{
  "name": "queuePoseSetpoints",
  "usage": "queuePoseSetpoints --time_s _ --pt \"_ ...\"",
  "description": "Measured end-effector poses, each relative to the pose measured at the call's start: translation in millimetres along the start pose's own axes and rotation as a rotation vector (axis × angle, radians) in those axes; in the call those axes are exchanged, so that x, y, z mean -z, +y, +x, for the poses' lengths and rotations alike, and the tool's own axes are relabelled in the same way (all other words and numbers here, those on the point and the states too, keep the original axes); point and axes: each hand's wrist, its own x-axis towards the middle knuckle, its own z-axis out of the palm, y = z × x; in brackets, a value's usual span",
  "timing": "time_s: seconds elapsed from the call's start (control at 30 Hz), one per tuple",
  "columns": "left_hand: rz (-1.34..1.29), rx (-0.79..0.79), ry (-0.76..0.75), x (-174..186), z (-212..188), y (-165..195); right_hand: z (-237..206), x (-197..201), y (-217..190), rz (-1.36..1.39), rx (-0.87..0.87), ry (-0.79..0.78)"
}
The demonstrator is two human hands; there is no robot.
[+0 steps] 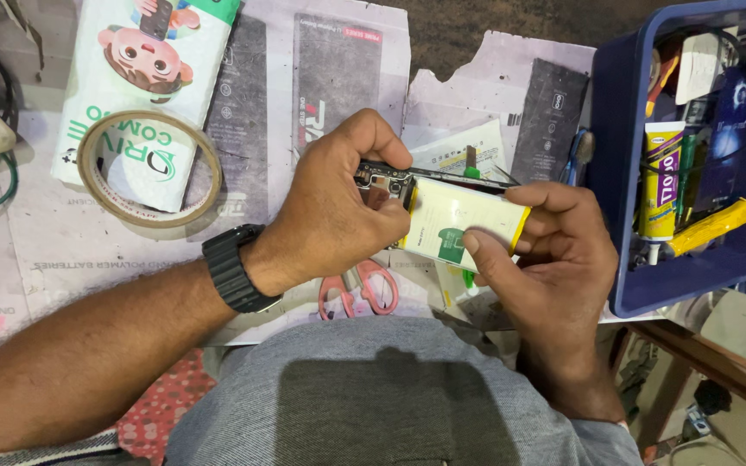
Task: The person holds a disassembled smartphone and uses a green plastic pry tool to lift and remove the battery from the device's chassis. The battery is fully extracted and set aside on the workbench.
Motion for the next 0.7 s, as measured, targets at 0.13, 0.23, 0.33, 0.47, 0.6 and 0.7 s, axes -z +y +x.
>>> queuePoseSetpoints --time_s 0.13,0.23,0.33,0.47,0.6,0.7 --pt "0.016 -0.038 0.002 1.1 0.0 0.2 1.1 -1.0 -2.5 -0.003 0.017 -0.018" --pt "0.025 -0.028 0.007 1.7 -0.8 0.6 0.5 -2.6 -5.0 -0.008 0.008 -0.015" --pt "0.027 -0.011 0.006 1.6 -1.0 1.0 -1.0 -3.3 -7.5 0.001 -0.017 -0.004" --pt "0.015 -0.045 0.011 1.4 -1.6 0.9 -0.9 -3.3 -8.7 0.0 -0.006 -0.009" --pt "0.009 -0.04 0.004 2.2 -1.9 1.1 -0.9 -2.9 -8.3 -0.036 -0.018 -0.003" --pt "0.01 -0.037 0.001 2.1 -1.6 2.3 -0.3 -2.6 -7.5 -0.008 -0.005 -0.012"
